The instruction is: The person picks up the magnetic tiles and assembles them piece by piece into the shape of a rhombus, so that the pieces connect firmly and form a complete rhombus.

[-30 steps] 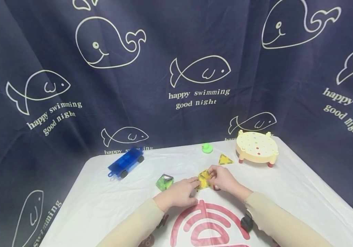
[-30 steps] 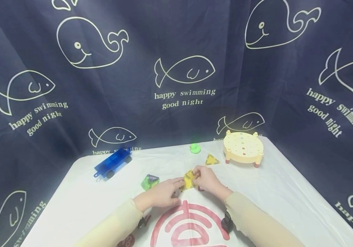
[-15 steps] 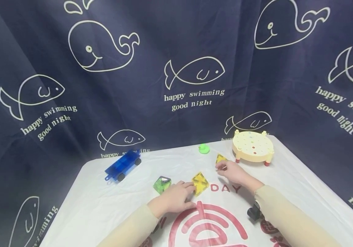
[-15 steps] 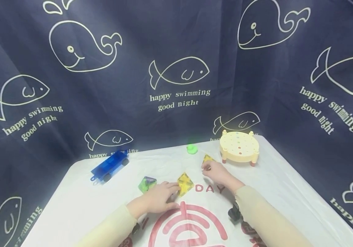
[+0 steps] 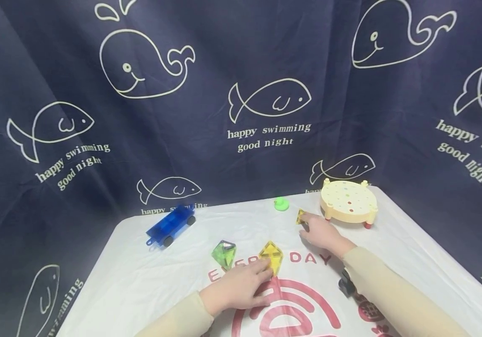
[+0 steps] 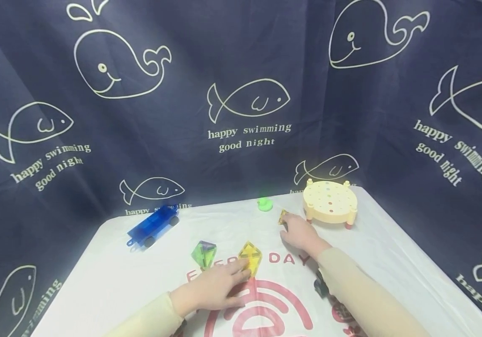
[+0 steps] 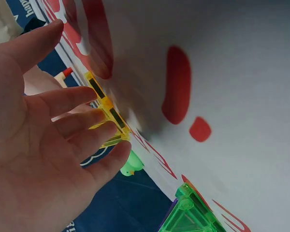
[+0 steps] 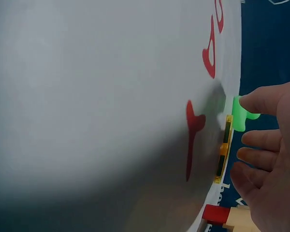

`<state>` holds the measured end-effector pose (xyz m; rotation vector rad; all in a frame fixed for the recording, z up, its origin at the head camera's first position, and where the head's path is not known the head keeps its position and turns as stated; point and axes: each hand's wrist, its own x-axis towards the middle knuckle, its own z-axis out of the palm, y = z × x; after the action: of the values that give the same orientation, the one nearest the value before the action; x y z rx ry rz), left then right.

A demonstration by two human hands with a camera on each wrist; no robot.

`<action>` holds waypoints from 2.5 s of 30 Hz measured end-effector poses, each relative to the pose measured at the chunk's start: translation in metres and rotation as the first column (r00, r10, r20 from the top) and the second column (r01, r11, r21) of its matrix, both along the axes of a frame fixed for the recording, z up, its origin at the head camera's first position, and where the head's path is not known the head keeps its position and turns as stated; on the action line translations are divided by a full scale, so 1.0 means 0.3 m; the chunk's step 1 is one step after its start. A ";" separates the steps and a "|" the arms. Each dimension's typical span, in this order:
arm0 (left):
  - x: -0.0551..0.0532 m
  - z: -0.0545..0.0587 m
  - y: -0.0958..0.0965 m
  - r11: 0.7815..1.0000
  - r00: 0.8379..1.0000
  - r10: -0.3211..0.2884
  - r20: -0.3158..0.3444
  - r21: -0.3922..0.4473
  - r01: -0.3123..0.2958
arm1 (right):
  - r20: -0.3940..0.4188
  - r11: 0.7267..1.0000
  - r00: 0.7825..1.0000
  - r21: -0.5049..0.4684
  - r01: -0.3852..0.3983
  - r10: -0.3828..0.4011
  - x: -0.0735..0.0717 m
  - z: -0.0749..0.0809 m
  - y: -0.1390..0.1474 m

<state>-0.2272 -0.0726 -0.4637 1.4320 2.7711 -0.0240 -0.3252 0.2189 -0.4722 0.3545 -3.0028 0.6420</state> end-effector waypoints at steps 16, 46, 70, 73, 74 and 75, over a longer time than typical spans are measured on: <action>-0.059 -0.008 0.073 0.999 0.999 0.040 0.024 0.007 -0.040 | 0.077 0.991 0.993 0.083 -0.100 0.094 0.036 0.008 -0.013; -0.092 -0.001 0.113 0.980 0.978 0.191 0.088 0.043 -0.195 | -0.027 0.995 0.998 -0.081 -0.055 0.053 0.189 0.017 -0.071; -0.084 0.010 0.123 0.974 0.969 0.221 0.105 0.028 -0.226 | 0.127 0.953 0.961 -0.150 0.264 -0.247 0.111 -0.001 -0.098; -0.088 0.010 0.119 0.973 0.969 0.223 0.106 0.031 -0.228 | 0.129 0.955 0.960 -0.137 0.264 -0.247 0.107 0.000 -0.106; -0.090 0.008 0.118 0.973 0.969 0.223 0.108 0.033 -0.228 | 0.122 0.959 0.961 -0.111 0.261 -0.247 0.106 -0.002 -0.110; -0.092 0.006 0.117 0.973 0.969 0.222 0.109 0.035 -0.227 | 0.122 0.961 0.961 -0.088 0.261 -0.250 0.105 -0.004 -0.114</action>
<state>-0.2546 -0.0373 -0.4618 1.0847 2.8444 0.1181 -0.2936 0.1848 -0.4735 -0.0779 -3.0257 0.8103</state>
